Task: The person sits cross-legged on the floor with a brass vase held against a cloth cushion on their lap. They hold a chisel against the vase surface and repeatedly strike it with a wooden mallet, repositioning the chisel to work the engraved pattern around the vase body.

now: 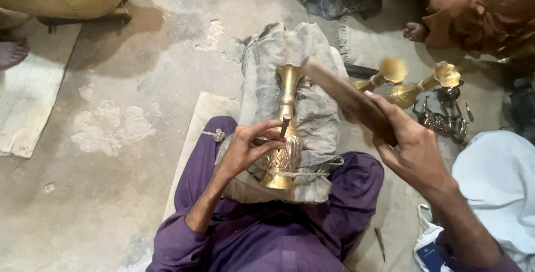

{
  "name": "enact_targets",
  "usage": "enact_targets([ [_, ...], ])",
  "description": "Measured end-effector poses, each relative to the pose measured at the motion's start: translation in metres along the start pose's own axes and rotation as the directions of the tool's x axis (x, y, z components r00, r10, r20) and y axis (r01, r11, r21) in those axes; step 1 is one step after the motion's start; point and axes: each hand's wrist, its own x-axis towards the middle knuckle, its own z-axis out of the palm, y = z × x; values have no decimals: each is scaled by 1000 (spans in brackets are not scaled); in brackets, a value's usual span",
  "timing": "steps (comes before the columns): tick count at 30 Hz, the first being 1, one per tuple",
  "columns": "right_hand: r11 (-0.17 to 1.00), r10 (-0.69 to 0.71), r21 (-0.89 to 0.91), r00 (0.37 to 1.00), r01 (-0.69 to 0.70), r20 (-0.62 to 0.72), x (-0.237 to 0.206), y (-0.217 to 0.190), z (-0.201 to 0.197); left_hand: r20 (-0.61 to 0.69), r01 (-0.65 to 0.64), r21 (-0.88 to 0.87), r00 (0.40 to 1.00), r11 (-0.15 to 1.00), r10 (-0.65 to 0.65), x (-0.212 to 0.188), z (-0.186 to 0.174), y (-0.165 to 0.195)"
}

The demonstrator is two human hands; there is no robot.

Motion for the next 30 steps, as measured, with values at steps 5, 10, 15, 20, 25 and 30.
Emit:
enact_targets([
  [5,938,-63,-339,997,76,49,-5,6,-4,15,-39,-35,999,999,39,0,-1,0],
  [10,991,129,-61,975,-120,178,-2,6,-9,1,-29,-14,1000,999,29,0,-1,-2],
  [15,985,-114,-136,991,104,-71,-5,-1,-12,-1,-33,-28,999,999,33,-3,-1,-2],
  [20,930,21,-367,990,32,139,-7,-4,-5,-12,-27,-19,1000,999,27,0,2,-5],
  [25,961,-57,-262,992,86,116,-6,7,7,8,-43,-26,999,999,44,6,3,-8],
  [30,958,-61,-272,990,95,130,-6,14,19,15,-41,-1,999,999,41,5,0,-4],
])
